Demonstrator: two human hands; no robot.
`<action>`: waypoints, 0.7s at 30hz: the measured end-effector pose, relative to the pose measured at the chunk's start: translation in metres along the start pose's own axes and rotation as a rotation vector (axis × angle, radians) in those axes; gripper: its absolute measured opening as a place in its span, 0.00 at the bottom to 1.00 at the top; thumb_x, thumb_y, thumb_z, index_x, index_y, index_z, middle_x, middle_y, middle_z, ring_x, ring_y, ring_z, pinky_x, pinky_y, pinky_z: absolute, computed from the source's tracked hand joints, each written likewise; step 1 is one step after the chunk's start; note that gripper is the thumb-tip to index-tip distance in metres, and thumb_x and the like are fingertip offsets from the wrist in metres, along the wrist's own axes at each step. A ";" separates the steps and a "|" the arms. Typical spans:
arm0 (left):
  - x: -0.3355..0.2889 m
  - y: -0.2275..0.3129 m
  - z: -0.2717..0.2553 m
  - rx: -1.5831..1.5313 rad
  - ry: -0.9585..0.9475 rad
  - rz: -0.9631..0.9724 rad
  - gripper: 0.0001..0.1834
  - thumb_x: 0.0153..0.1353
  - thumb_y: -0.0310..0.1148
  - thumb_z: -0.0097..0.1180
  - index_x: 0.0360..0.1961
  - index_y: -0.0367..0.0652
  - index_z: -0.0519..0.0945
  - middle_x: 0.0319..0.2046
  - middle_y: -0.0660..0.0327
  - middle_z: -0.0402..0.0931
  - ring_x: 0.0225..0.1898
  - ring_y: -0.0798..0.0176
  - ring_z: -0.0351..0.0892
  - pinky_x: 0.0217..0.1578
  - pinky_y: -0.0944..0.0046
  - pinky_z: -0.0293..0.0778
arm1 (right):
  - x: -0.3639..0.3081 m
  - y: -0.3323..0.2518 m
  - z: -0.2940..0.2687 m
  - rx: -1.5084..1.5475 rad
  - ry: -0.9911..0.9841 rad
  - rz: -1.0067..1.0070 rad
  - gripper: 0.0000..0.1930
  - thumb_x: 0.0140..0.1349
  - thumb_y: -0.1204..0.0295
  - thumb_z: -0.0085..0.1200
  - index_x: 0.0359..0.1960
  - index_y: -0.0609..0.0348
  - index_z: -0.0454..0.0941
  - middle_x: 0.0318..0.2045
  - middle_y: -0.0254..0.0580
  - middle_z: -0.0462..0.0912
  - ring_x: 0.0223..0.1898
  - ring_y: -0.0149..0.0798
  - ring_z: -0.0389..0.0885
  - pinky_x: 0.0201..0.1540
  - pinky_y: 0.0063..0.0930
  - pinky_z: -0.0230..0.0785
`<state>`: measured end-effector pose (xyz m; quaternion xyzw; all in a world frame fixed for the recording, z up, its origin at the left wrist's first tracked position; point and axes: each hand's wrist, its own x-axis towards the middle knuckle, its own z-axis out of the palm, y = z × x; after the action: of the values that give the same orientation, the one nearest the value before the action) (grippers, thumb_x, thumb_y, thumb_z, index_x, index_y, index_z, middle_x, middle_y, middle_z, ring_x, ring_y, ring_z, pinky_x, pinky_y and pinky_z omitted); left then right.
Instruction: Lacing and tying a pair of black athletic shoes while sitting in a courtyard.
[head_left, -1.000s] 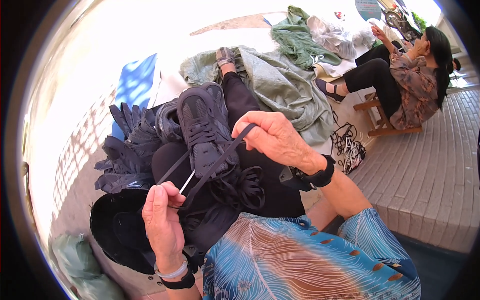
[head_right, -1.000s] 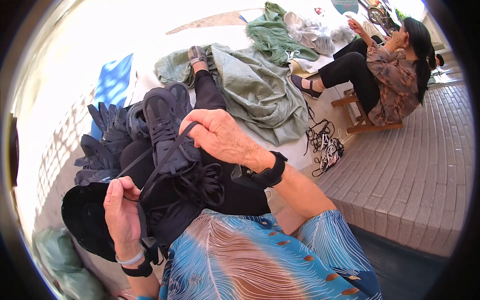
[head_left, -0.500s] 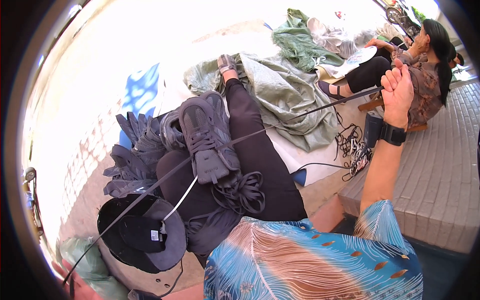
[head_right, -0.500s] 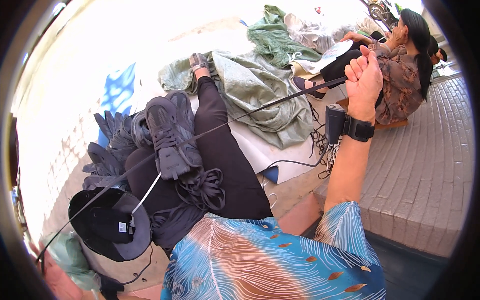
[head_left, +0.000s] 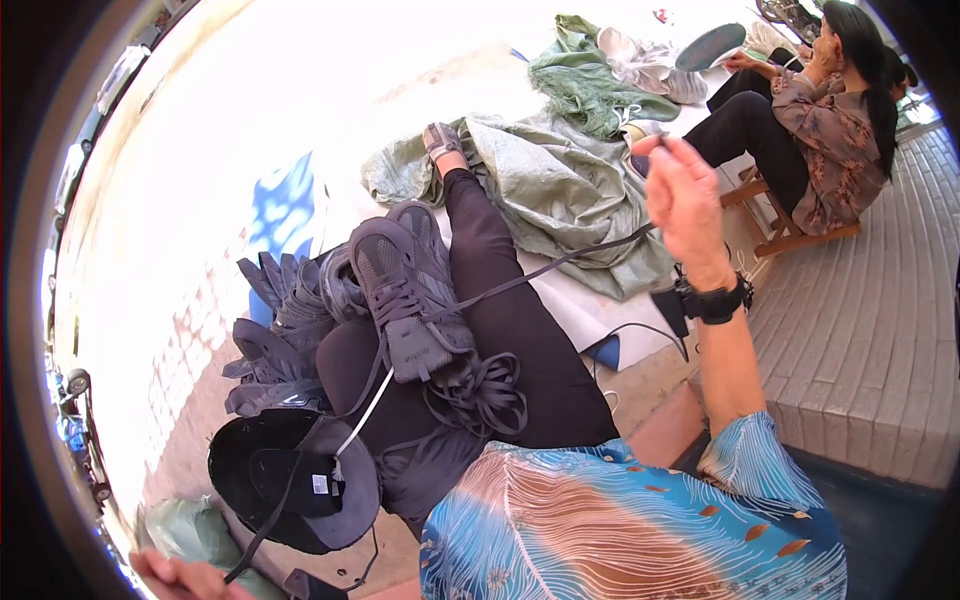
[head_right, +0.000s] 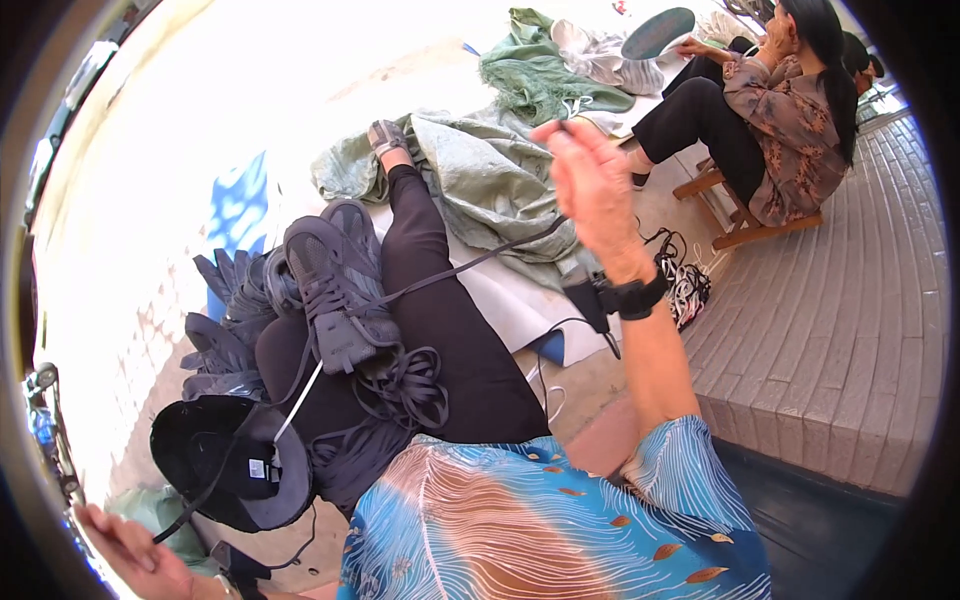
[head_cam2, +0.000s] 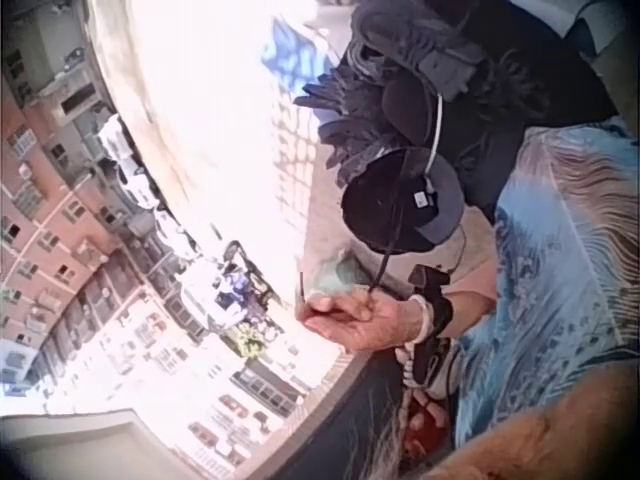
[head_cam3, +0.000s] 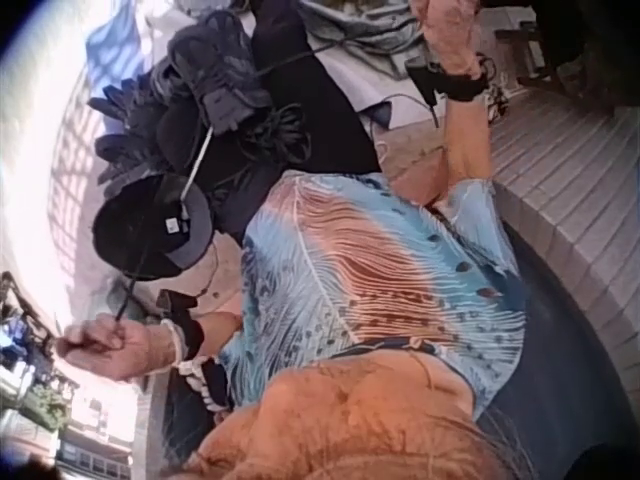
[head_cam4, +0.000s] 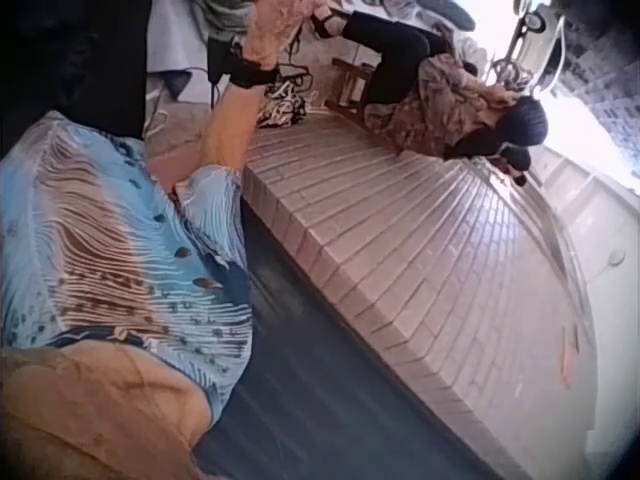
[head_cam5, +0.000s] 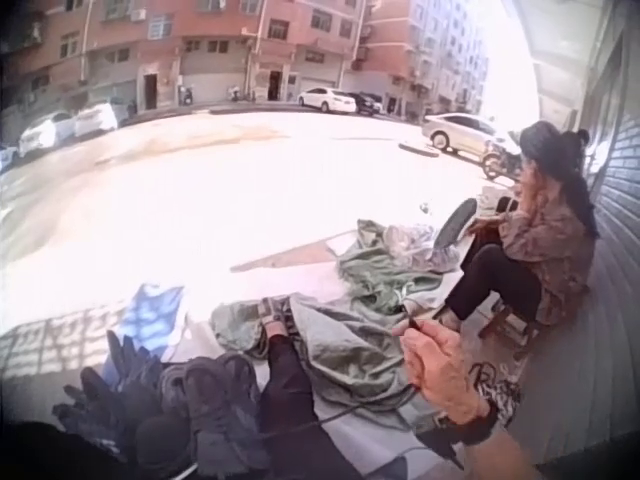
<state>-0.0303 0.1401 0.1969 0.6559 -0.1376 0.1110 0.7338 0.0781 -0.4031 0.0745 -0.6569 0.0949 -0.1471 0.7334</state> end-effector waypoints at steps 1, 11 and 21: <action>0.017 -0.034 0.095 0.253 0.915 -0.196 0.21 0.71 0.31 0.39 0.62 0.32 0.62 0.40 0.62 0.72 0.13 0.82 0.40 0.12 0.79 0.39 | -0.017 0.013 0.038 -0.176 -0.117 0.096 0.10 0.67 0.68 0.47 0.38 0.57 0.80 0.17 0.20 0.67 0.16 0.13 0.58 0.16 0.10 0.48; 0.010 -0.220 0.143 0.455 -0.047 -0.824 0.11 0.65 0.27 0.48 0.45 0.33 0.75 0.28 0.61 0.79 0.26 0.72 0.72 0.31 0.71 0.70 | -0.078 0.113 0.106 -0.633 -0.733 -0.130 0.09 0.57 0.76 0.44 0.33 0.64 0.77 0.30 0.52 0.80 0.36 0.53 0.79 0.40 0.39 0.71; 0.018 -0.244 0.142 0.713 -0.129 -0.640 0.09 0.62 0.31 0.54 0.35 0.35 0.79 0.23 0.60 0.76 0.26 0.68 0.73 0.31 0.68 0.69 | -0.079 0.117 0.117 -0.598 -0.737 -0.076 0.10 0.61 0.68 0.47 0.29 0.63 0.76 0.25 0.52 0.79 0.31 0.54 0.79 0.36 0.42 0.71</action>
<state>0.0624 -0.0289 -0.0095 0.8815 0.0726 -0.1212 0.4505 0.0533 -0.2556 -0.0316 -0.8505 -0.1577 0.1029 0.4912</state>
